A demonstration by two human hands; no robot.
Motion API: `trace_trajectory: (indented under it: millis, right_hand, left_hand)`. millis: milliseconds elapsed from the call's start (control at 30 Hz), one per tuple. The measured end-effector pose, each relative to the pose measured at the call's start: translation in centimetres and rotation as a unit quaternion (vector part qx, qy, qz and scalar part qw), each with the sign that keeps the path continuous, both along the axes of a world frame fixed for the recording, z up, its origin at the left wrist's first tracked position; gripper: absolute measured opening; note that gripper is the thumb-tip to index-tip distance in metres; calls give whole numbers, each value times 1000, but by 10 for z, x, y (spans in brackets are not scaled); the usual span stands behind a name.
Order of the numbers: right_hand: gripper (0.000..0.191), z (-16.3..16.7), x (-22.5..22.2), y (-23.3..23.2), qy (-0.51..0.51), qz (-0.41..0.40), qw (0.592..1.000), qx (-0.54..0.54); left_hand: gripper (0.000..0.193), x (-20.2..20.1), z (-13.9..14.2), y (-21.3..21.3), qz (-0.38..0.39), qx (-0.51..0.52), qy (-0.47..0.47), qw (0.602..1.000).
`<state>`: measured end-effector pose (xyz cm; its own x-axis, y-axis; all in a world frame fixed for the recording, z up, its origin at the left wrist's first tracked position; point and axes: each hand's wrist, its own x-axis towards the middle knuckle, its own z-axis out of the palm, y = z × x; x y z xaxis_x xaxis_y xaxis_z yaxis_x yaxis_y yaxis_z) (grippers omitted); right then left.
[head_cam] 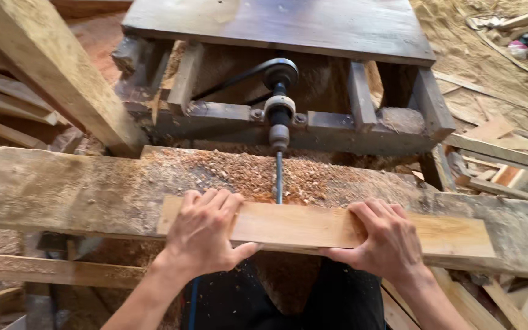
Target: The person uses a drill press to create elongated holes in a wooden plank. They hold the plank with both hands, aligning it with the drill bit, and move it back and forth to form the desired shape.
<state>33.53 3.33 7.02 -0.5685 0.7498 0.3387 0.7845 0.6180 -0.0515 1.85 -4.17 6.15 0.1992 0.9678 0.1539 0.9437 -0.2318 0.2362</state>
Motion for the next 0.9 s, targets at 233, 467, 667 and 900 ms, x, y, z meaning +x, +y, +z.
trace_trajectory:
  millis: [233, 467, 667, 900]
  right_hand:
    - [83, -21, -7, -23, 61, 45, 995, 67]
    - [77, -31, -22, -39, 124, 95, 956, 246]
    - [69, -49, -19, -53, 138, 66, 960, 236]
    - [70, -59, -18, -52, 148, 69, 955, 249]
  left_hand:
    - [87, -20, -21, -27, 0, 105, -42, 994]
    - [82, -25, -59, -39, 44, 343, -7, 938]
    - [73, -17, -78, -54, 69, 358, 15, 931]
    - [67, -17, -77, -57, 72, 360, 12, 930]
